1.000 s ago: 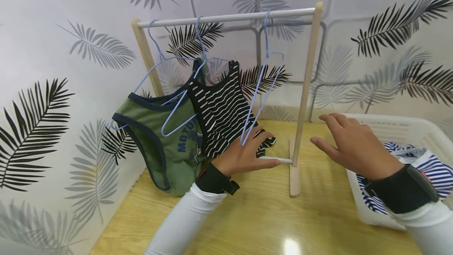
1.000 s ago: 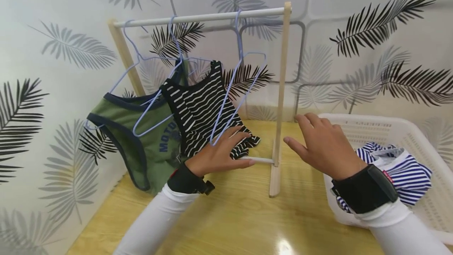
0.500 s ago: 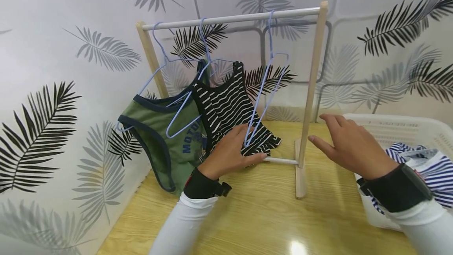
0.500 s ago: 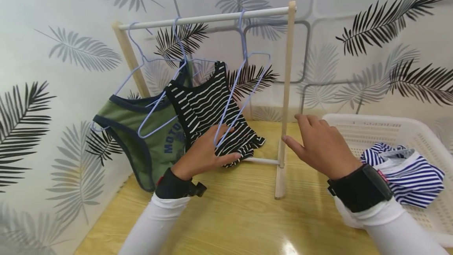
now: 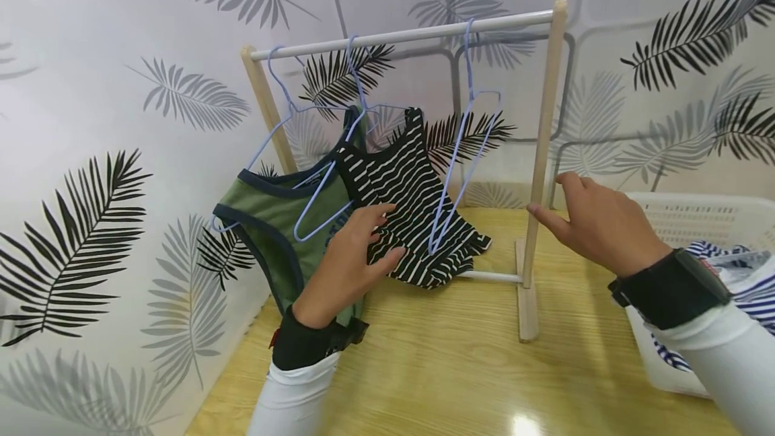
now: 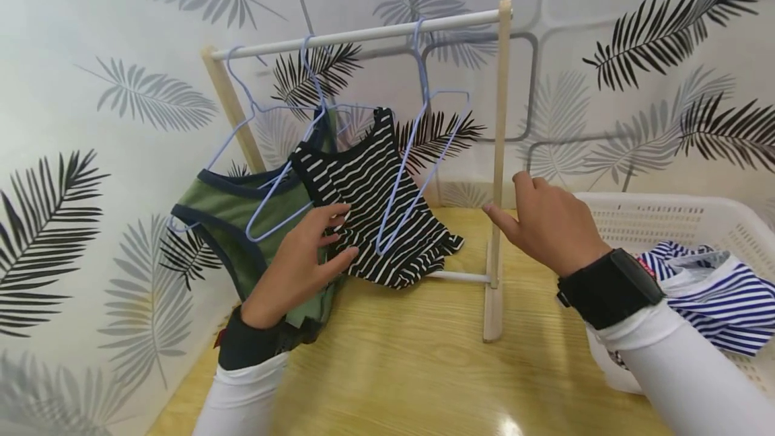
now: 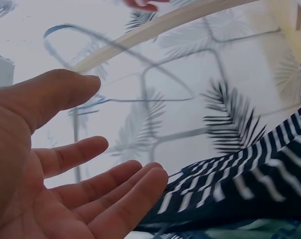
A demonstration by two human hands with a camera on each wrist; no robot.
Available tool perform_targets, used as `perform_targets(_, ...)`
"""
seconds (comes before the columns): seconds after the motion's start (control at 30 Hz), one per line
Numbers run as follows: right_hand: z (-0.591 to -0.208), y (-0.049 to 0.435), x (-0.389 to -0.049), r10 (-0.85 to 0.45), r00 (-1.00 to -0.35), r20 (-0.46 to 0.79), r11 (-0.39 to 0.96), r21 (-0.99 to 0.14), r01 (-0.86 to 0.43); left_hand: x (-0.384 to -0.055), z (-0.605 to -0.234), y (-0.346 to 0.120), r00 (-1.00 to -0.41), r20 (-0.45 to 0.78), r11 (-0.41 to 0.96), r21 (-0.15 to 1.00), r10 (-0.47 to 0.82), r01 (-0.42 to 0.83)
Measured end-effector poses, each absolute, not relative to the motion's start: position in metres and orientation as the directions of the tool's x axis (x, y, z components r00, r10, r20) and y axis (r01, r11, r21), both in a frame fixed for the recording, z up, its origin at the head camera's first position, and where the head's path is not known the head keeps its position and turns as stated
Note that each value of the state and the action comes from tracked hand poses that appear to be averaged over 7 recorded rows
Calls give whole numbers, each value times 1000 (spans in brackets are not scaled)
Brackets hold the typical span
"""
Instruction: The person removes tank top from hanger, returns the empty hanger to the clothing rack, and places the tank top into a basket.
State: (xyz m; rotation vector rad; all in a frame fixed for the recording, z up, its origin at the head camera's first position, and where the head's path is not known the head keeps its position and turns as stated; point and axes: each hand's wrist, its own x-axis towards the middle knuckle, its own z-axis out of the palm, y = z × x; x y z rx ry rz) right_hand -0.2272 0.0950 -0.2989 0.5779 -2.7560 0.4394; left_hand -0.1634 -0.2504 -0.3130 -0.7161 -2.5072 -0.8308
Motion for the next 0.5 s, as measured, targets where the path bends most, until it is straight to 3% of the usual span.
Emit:
perform_targets(0.27, -286, 85, -247, -271, -899, 344, 841, -371, -395, -150, -293, -263, -784, 544, 681, 454, 299, 575)
perform_targets(0.5, -281, 76, -261, -241, -876, 418, 841, -361, -403, -142, -278, -265, -742, 604, 679, 415, 292, 605)
